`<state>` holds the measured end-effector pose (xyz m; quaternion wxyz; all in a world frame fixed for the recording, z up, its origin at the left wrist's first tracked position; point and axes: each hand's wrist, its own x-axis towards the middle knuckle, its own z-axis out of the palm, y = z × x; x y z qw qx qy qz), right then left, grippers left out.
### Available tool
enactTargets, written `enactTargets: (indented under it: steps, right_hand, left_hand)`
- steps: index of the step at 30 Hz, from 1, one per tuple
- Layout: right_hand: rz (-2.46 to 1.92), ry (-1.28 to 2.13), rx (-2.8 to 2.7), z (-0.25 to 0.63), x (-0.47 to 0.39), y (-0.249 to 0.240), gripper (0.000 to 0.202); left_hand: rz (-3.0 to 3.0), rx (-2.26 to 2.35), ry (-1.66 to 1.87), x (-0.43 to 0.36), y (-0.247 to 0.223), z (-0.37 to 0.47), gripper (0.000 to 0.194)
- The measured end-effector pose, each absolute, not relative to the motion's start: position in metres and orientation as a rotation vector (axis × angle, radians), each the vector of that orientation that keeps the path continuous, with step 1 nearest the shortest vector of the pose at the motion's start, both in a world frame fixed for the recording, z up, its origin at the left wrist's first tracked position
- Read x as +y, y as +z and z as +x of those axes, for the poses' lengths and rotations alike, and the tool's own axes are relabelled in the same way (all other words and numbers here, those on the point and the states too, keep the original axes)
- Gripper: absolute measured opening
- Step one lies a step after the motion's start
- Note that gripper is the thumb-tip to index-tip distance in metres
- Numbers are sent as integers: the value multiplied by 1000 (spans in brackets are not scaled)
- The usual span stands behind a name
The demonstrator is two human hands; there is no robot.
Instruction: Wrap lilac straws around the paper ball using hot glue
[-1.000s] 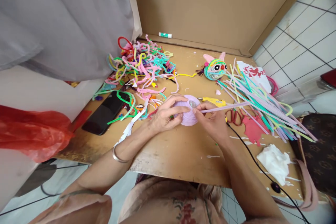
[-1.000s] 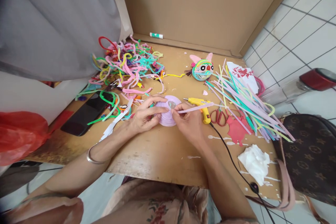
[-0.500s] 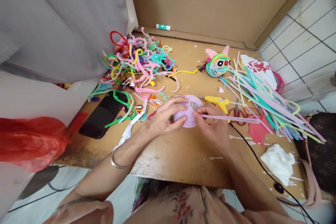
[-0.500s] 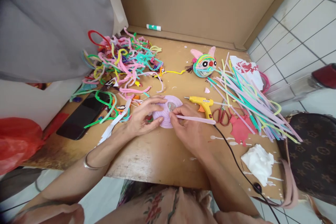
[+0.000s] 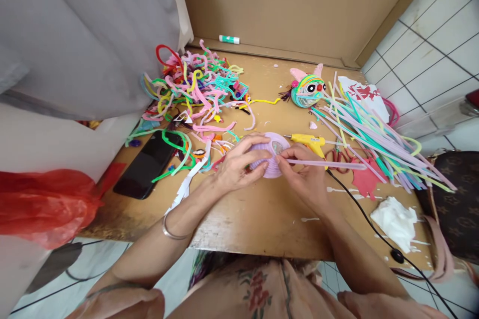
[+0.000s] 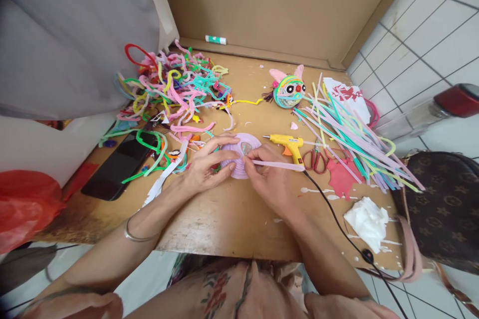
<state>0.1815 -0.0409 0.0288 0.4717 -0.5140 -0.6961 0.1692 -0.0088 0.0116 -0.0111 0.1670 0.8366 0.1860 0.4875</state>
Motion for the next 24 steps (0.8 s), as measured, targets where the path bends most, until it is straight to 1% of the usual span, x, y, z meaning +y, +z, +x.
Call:
enactTargets:
  steps: [6,10,15,17,24]
  right_hand:
    - [-1250,416,-1722,181,-42,28,19]
    - [-1271,420,-1711,182,-41,27,17]
    - [-1285,416,-1683,182,-38,26,18]
    - [-1279,420,-1664,182,-36,27,19]
    - [-1320,472,-1601,180,-31,27,17]
  left_hand:
    - [2399,567,1337,10,-11,-9,17]
    - [2357,579,1374,11,-13,-6,17]
    - [2152,612,1445,16,-16,-3,36]
    - [2144,626,1437,18,-16,-3,39]
    - [2244,610,1337,22,-19,-6,35]
